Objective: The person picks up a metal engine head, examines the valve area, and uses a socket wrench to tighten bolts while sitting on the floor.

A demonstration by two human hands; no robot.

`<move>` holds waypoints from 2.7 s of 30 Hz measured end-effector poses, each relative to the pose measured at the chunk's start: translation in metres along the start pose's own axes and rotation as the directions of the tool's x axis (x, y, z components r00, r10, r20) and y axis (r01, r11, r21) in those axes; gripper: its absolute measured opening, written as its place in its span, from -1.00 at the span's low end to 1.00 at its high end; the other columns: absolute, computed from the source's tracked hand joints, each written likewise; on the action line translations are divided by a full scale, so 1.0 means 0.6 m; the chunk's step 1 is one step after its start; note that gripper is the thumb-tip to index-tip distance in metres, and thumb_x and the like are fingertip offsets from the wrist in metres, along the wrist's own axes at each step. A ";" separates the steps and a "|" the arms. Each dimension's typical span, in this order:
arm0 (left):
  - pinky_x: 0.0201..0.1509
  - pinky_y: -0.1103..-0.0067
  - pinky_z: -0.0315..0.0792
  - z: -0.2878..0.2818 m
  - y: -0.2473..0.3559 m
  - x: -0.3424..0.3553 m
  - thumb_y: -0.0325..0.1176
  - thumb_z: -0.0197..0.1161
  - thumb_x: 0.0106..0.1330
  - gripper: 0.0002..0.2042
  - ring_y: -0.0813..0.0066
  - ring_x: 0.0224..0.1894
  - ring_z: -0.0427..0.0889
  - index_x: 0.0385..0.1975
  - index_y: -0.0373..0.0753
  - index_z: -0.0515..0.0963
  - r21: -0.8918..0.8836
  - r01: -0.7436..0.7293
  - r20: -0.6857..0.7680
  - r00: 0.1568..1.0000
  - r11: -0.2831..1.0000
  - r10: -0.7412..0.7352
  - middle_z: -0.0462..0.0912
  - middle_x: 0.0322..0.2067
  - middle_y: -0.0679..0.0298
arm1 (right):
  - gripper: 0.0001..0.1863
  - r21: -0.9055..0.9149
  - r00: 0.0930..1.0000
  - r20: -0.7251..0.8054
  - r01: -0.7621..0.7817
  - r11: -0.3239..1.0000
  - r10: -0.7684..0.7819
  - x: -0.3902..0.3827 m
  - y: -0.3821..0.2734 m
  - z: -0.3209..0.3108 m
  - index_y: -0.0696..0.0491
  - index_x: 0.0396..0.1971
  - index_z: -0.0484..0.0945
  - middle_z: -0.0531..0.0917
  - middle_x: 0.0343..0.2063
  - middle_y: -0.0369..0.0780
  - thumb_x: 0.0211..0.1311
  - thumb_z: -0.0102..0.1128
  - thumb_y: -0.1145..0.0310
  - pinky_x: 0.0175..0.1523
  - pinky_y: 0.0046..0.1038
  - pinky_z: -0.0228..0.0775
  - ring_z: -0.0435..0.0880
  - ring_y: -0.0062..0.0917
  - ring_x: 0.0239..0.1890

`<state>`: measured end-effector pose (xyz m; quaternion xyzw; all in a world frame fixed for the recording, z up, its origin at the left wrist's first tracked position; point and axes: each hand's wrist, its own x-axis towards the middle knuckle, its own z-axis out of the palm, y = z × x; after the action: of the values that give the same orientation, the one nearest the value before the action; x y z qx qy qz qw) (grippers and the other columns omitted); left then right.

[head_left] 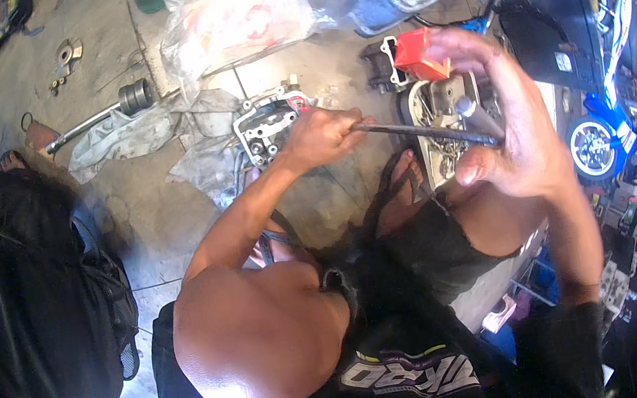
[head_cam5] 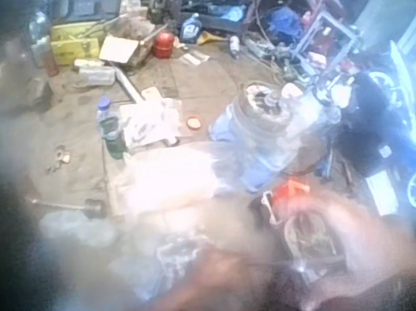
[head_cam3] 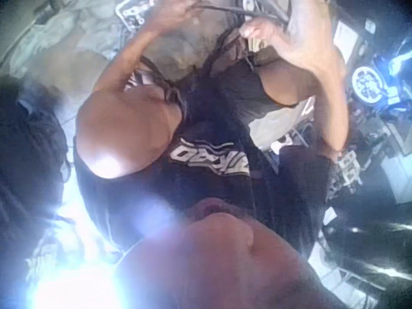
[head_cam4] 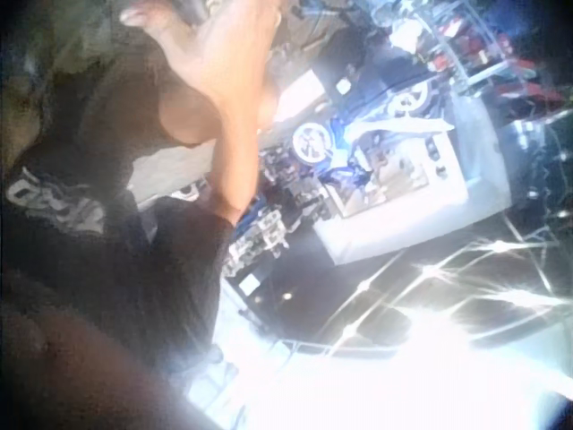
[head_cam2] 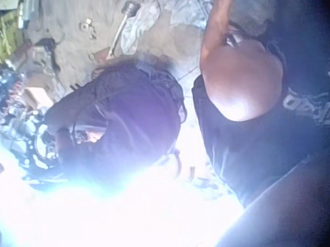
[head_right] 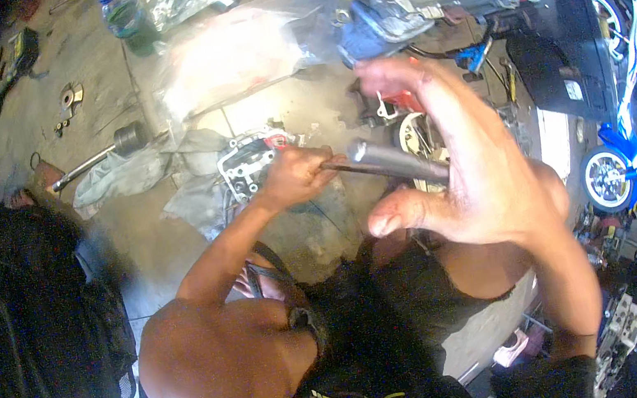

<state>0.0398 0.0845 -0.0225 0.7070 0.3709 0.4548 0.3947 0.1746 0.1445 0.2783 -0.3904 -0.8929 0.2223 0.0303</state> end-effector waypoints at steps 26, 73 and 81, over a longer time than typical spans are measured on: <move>-0.39 0.30 0.51 -0.006 -0.007 -0.005 -0.37 0.39 0.20 -0.85 0.08 -0.47 0.68 -0.26 -0.22 0.66 0.133 -0.022 0.016 1.000 0.991 0.020 0.68 -0.50 0.07 | -0.05 0.156 1.000 0.006 -0.026 0.987 0.025 -0.056 -0.050 0.000 0.15 0.41 0.25 0.53 0.24 0.04 0.03 0.53 0.17 0.38 -0.21 0.30 0.53 -0.12 0.29; 0.40 0.12 0.17 -0.111 0.034 -0.092 0.09 0.53 0.00 -0.16 0.06 0.17 0.43 0.24 -0.27 0.39 0.686 0.356 -0.188 0.930 0.635 -0.317 0.48 0.04 0.08 | -0.79 -0.048 0.840 0.498 -0.223 0.974 0.217 -0.076 0.181 -0.007 0.15 -0.12 0.58 0.69 -0.39 0.04 0.24 0.21 0.53 -0.19 -0.12 0.47 0.68 0.03 -0.27; 0.44 0.12 0.14 -0.111 0.008 -0.111 -0.05 0.61 -0.09 -0.11 0.05 0.09 0.48 0.27 -0.27 0.36 0.651 0.364 -0.135 0.919 0.667 -0.369 0.53 -0.06 0.08 | -0.78 -0.046 0.763 0.541 -0.394 0.918 0.354 -0.074 0.205 -0.005 0.11 -0.09 0.61 0.70 -0.31 -0.01 0.30 0.26 0.38 -0.07 -0.14 0.46 0.68 -0.03 -0.20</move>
<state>-0.0425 0.0383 -0.0235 0.7131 0.6405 0.2013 0.2019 0.2901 0.1873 0.2347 -0.4808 -0.7606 0.3556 -0.2527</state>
